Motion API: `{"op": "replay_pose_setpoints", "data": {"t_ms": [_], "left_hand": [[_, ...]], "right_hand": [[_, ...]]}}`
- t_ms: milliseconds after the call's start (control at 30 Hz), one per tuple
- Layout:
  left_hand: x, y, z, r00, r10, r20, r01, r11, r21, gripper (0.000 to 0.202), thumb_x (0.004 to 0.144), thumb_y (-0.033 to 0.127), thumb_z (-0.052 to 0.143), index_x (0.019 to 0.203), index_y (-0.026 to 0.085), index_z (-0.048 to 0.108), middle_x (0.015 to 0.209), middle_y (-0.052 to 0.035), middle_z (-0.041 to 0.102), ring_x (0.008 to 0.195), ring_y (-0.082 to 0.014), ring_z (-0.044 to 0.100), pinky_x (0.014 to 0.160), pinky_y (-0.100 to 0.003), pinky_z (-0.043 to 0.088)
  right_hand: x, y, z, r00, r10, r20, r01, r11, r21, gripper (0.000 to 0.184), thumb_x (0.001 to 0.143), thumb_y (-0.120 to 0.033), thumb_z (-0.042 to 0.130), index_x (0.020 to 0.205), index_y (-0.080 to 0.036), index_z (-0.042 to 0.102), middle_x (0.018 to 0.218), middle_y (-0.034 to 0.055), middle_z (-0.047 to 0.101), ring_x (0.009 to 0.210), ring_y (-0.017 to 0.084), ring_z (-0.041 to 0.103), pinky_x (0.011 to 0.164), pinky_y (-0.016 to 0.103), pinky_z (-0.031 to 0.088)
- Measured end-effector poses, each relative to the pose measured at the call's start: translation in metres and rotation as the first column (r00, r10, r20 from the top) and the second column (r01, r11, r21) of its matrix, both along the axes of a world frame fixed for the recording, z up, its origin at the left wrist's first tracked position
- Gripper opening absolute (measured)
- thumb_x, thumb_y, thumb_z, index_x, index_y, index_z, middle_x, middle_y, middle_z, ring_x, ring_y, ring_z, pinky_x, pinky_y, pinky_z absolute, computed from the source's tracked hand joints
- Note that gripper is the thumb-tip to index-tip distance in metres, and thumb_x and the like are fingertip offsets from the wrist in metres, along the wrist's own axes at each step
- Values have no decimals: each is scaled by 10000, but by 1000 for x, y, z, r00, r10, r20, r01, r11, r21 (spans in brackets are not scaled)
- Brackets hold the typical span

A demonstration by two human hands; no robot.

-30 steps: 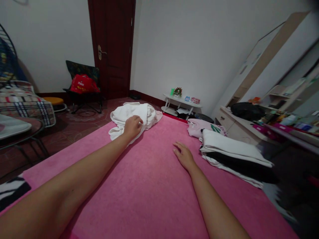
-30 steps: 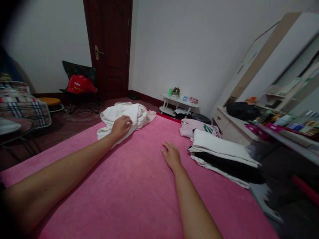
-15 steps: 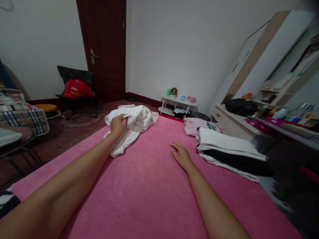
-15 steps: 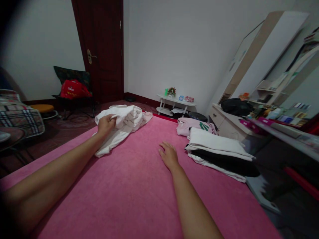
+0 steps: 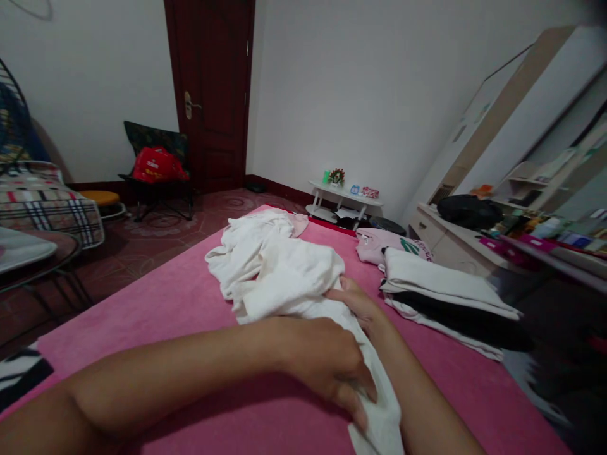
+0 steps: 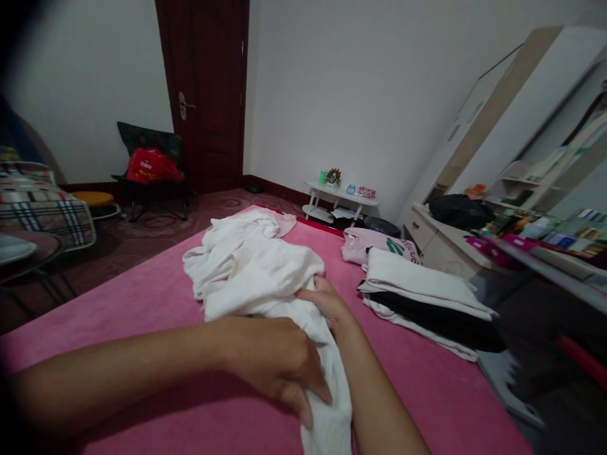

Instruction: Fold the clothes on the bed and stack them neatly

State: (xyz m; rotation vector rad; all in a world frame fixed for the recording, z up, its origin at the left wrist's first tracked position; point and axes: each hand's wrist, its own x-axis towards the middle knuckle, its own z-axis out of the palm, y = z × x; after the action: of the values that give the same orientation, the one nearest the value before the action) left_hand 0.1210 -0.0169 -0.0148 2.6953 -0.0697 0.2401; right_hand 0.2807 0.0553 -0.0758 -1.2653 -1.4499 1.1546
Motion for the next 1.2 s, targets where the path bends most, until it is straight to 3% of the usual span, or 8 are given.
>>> {"op": "replay_pose_setpoints", "data": {"t_ms": [167,367,467,567,700,833,1067,1200], "left_hand": [[-18,29,12,936,302,179,-308,951,7,299,886,374,569,1093,189,679,1026,-78,719,883,-179,670,777,-239,470],[-54,108,0,493,768,409,-852,521,49,255,848,221,531,1026,183,711,1060,-79,700,967,-228,634,862,-330,464],[-71,136,-16,408,875,260,-888,447,-110,286,806,260,558,1022,165,719,966,-64,725,855,-213,658,777,-303,492],[-82,150,-28,435,894,108,-858,448,-252,332,768,350,593,993,143,724,896,-56,734,809,-207,668,741,-281,503],[-86,152,-31,503,862,60,-818,497,-289,475,693,468,670,1067,177,704,979,-48,727,869,-204,670,785,-266,504],[-87,154,-28,481,873,81,-831,484,-274,536,708,497,654,1134,172,677,1047,-75,708,931,-227,659,821,-293,501],[-98,175,-49,327,933,148,-854,359,-376,472,768,415,576,1150,151,663,1169,-101,669,1010,-245,632,892,-333,478],[-103,183,-64,297,945,134,-751,318,-579,497,716,389,627,1129,116,664,1133,-131,678,989,-252,643,857,-339,496]], "right_hand": [[45,7,17,906,-347,-244,335,938,-89,340,503,-294,747,790,-153,632,579,11,650,515,195,611,507,298,496],[115,25,19,612,-752,-246,790,596,143,478,499,-254,655,964,-159,595,728,0,623,620,162,593,545,281,493],[109,22,28,584,-803,-113,757,490,431,538,571,-268,634,1097,-168,581,1017,78,627,897,215,612,782,372,514],[81,15,37,658,-736,157,488,576,656,440,643,-262,604,1075,-189,629,1140,92,605,979,233,590,880,393,476],[37,9,20,826,-391,405,141,841,523,724,652,-211,602,1360,-221,453,1420,119,429,822,173,632,736,305,511],[16,7,-13,714,-251,654,-21,925,378,825,677,-261,657,1443,-219,354,1407,121,465,948,222,623,784,311,485],[26,13,-12,669,-277,690,36,939,342,181,737,-220,498,646,-186,650,626,25,641,629,165,586,593,251,390],[41,12,10,730,-602,325,405,763,504,160,718,-264,494,700,-173,625,529,-13,573,527,143,533,506,229,370]]}}
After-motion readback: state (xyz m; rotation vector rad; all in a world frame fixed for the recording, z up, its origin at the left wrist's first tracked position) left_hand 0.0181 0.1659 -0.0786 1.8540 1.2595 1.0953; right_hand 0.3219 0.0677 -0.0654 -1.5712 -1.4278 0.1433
